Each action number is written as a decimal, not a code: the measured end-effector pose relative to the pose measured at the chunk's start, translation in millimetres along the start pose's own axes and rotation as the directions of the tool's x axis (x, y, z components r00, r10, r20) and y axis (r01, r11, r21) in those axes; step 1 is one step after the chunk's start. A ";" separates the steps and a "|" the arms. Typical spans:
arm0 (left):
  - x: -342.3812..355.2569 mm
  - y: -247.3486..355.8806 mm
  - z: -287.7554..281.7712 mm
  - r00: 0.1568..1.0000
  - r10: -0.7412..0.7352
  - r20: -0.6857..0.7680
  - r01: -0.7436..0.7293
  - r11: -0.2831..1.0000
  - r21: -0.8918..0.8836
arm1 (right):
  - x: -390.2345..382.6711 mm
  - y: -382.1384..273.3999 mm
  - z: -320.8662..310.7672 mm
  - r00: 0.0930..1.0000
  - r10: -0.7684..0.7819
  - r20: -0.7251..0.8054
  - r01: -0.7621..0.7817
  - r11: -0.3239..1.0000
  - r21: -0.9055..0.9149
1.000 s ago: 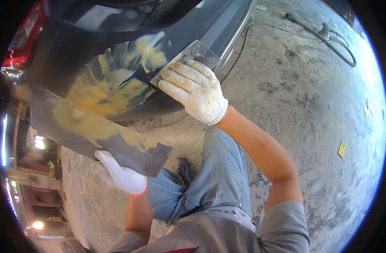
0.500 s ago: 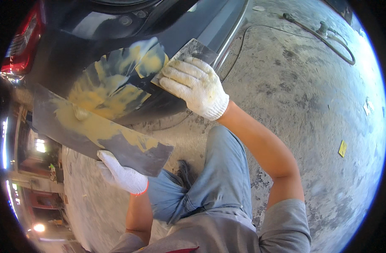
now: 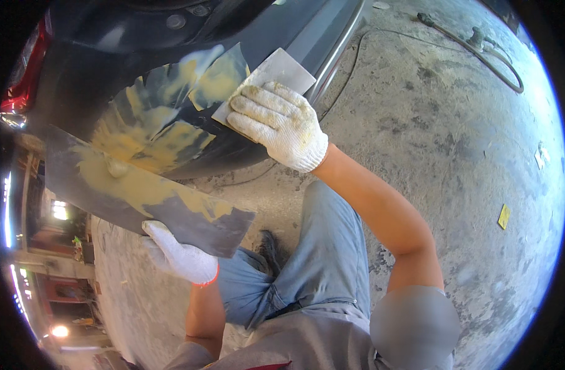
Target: The person applies yellow body filler to a black car's hood and rear bumper using a small scraper and a larger metal palette. The person spreads the filler in smooth strokes across the surfaces.
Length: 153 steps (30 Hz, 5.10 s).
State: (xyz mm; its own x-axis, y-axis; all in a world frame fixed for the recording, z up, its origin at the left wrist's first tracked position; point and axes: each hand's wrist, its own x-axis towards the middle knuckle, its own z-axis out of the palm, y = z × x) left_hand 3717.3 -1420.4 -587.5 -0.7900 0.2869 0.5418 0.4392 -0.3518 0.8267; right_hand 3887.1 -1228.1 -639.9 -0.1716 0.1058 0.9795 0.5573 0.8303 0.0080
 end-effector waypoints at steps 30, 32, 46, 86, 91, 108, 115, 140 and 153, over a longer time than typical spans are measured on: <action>-17.1 18.7 22.4 0.994 0.070 -0.089 -0.066 0.997 0.044 | 40.1 39.7 -30.7 0.997 0.038 -0.064 -0.040 0.999 -0.030; -17.3 16.3 16.8 0.998 0.013 -0.068 -0.010 0.999 0.046 | 49.8 48.3 -27.6 0.998 0.026 -0.064 -0.030 0.998 -0.047; -16.0 4.8 33.7 0.992 0.115 -0.060 -0.111 0.992 0.068 | 10.8 14.6 -22.9 0.999 -0.026 0.030 0.025 0.999 0.030; 8.5 19.0 41.2 0.982 0.102 -0.157 -0.099 0.995 0.026 | -11.7 20.0 0.4 0.998 -0.021 -0.065 0.025 0.998 0.055; -5.5 24.3 54.3 0.983 0.147 -0.106 -0.150 0.989 -0.018 | 3.8 -21.9 -55.6 1.000 0.004 -0.002 -0.003 0.988 0.155; 22.7 41.4 46.0 0.958 -0.031 -0.285 -0.023 0.983 -0.183 | 43.3 81.2 -26.0 0.966 0.149 -0.213 -0.164 0.985 -0.057; 30.2 11.3 20.2 0.979 0.061 -0.196 -0.080 0.992 -0.093 | 3.4 64.3 -18.0 0.994 0.102 0.027 -0.101 0.994 -0.035; 24.6 63.2 51.0 0.968 0.013 -0.252 -0.047 0.990 -0.131 | 43.8 -2.1 -38.5 0.852 0.493 -0.176 -0.501 0.866 0.001; 31.1 47.2 25.2 0.955 -0.013 -0.296 -0.010 0.997 -0.076 | 68.3 -23.0 -22.3 0.875 0.434 -0.215 -0.452 0.891 -0.043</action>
State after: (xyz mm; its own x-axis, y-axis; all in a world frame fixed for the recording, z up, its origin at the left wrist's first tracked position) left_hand 3724.3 -1405.7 -527.8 -0.8871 0.0150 0.4614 0.4128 -0.4213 0.8075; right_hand 3880.7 -1252.3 -568.7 0.2665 0.3351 0.9037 0.6090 0.6682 -0.4274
